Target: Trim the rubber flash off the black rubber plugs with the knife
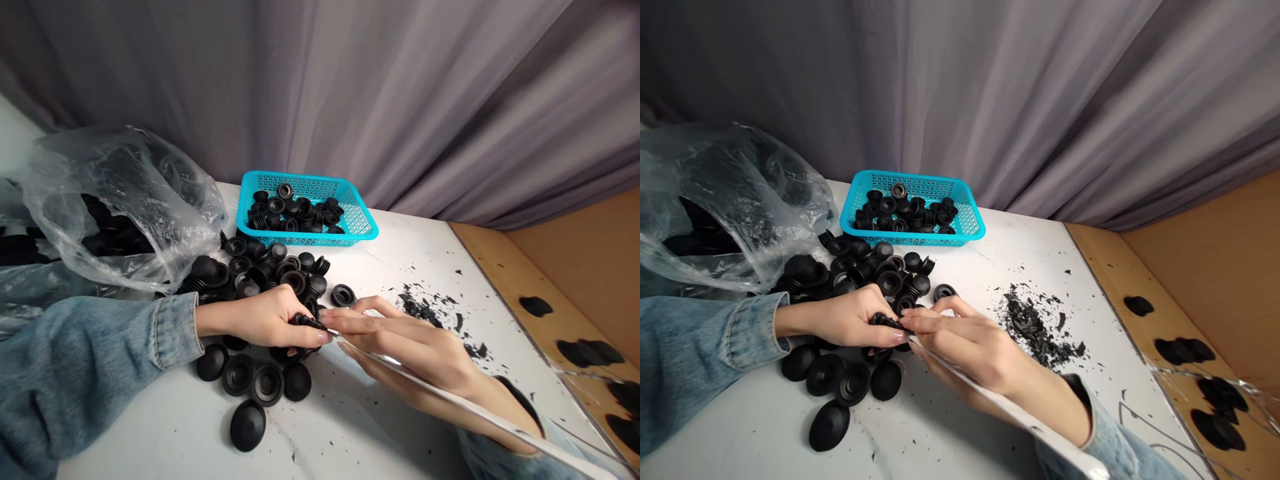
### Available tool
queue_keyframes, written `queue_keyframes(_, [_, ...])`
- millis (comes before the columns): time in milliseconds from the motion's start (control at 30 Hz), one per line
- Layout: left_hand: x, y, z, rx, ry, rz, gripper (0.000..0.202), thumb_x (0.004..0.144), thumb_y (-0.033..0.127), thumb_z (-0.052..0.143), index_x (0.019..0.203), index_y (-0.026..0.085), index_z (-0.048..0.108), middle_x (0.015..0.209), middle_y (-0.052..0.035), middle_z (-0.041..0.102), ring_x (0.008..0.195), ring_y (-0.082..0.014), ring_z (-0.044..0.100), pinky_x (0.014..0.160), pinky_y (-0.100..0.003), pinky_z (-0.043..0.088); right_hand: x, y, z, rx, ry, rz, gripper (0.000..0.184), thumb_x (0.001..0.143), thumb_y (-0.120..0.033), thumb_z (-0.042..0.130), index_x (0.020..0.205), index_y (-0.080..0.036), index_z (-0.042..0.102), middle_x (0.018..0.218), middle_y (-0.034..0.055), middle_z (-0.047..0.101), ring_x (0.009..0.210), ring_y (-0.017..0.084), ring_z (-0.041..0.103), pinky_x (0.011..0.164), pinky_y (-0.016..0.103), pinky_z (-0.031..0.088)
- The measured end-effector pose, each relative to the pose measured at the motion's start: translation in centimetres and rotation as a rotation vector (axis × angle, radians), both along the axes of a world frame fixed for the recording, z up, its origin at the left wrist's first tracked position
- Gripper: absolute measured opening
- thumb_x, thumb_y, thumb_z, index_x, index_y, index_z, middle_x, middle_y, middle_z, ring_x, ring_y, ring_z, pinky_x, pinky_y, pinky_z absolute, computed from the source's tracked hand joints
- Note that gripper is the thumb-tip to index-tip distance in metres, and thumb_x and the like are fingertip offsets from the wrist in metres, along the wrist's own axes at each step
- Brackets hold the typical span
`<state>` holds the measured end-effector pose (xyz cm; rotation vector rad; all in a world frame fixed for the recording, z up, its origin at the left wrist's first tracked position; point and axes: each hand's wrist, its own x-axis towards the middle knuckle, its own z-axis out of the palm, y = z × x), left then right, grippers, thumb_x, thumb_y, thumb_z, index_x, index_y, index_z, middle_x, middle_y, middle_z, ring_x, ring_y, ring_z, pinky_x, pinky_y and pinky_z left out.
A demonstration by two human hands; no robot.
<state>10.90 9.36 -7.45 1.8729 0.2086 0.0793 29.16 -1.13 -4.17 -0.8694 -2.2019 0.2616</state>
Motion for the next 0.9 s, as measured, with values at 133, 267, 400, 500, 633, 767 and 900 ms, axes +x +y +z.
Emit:
queue_keyframes(133, [0.0, 0.0, 0.0, 0.012, -0.009, -0.004, 0.039, 0.085, 0.033, 0.05, 0.052, 0.012, 0.048, 0.047, 0.0022, 0.049, 0.042, -0.0045, 0.042, 0.039, -0.014, 0.03, 0.0, -0.2, 0.6, -0.035, -0.03, 0.004, 0.029, 0.082, 0.003, 0.053, 0.107, -0.013, 0.056, 0.099, 0.0131, 0.069, 0.092, 0.017, 0.065, 0.078, 0.034, 0.056])
queue_keyframes(267, [0.0, 0.0, 0.0, -0.006, 0.0, -0.007, 0.038, 0.085, 0.033, 0.05, 0.052, 0.012, 0.049, 0.048, 0.002, 0.05, 0.043, -0.0046, 0.042, 0.039, -0.014, 0.03, -0.2, -0.3, 0.4, -0.021, -0.028, -0.014, 0.029, 0.083, 0.002, 0.052, 0.107, -0.015, 0.056, 0.098, 0.0115, 0.07, 0.091, 0.018, 0.066, 0.077, 0.033, 0.056])
queue_keyframes(400, [0.0, 0.0, -0.1, -0.013, 0.03, 0.016, 0.04, 0.085, 0.035, 0.049, 0.052, 0.012, 0.049, 0.047, 0.0017, 0.05, 0.042, -0.0049, 0.043, 0.039, -0.014, 0.031, -0.2, -0.3, -0.8, 0.065, -0.029, -0.053, 0.028, 0.08, 0.003, 0.056, 0.102, -0.013, 0.057, 0.097, 0.0129, 0.07, 0.093, 0.02, 0.065, 0.075, 0.036, 0.055])
queue_keyframes(500, [0.1, 0.1, 0.0, -0.007, 0.043, 0.039, 0.04, 0.084, 0.035, 0.048, 0.052, 0.012, 0.049, 0.047, 0.0015, 0.05, 0.042, -0.0051, 0.043, 0.04, -0.015, 0.032, -0.2, -0.7, -1.5, 0.128, -0.105, -0.056, 0.023, 0.082, 0.004, 0.052, 0.099, -0.011, 0.058, 0.107, 0.0166, 0.066, 0.099, 0.022, 0.062, 0.076, 0.039, 0.052])
queue_keyframes(633, [0.1, 0.1, 0.2, -0.019, 0.036, 0.045, 0.036, 0.084, 0.029, 0.047, 0.051, 0.013, 0.048, 0.046, 0.0021, 0.049, 0.042, -0.0054, 0.044, 0.04, -0.014, 0.033, -0.6, -1.3, -1.4, 0.142, -0.255, -0.064, 0.023, 0.087, 0.002, 0.039, 0.101, -0.004, 0.056, 0.11, 0.0237, 0.063, 0.103, 0.026, 0.06, 0.081, 0.047, 0.047])
queue_keyframes(767, [0.2, 0.0, 0.3, -0.046, 0.053, 0.087, 0.033, 0.082, 0.025, 0.047, 0.051, 0.013, 0.046, 0.044, 0.0036, 0.046, 0.04, -0.0048, 0.041, 0.037, -0.014, 0.03, -1.3, -1.6, -1.4, 0.197, -0.3, -0.121, 0.026, 0.088, 0.001, 0.032, 0.096, -0.002, 0.057, 0.105, 0.0271, 0.064, 0.112, 0.033, 0.055, 0.078, 0.049, 0.046])
queue_keyframes(900, [0.3, 0.0, 0.2, -0.083, 0.066, 0.11, 0.033, 0.081, 0.025, 0.047, 0.051, 0.013, 0.045, 0.042, 0.0047, 0.044, 0.038, -0.0043, 0.038, 0.036, -0.015, 0.029, -1.7, -1.6, -2.2, 0.226, -0.291, -0.165, 0.024, 0.087, 0.003, 0.035, 0.097, -0.003, 0.056, 0.108, 0.0279, 0.062, 0.113, 0.033, 0.054, 0.077, 0.049, 0.046])
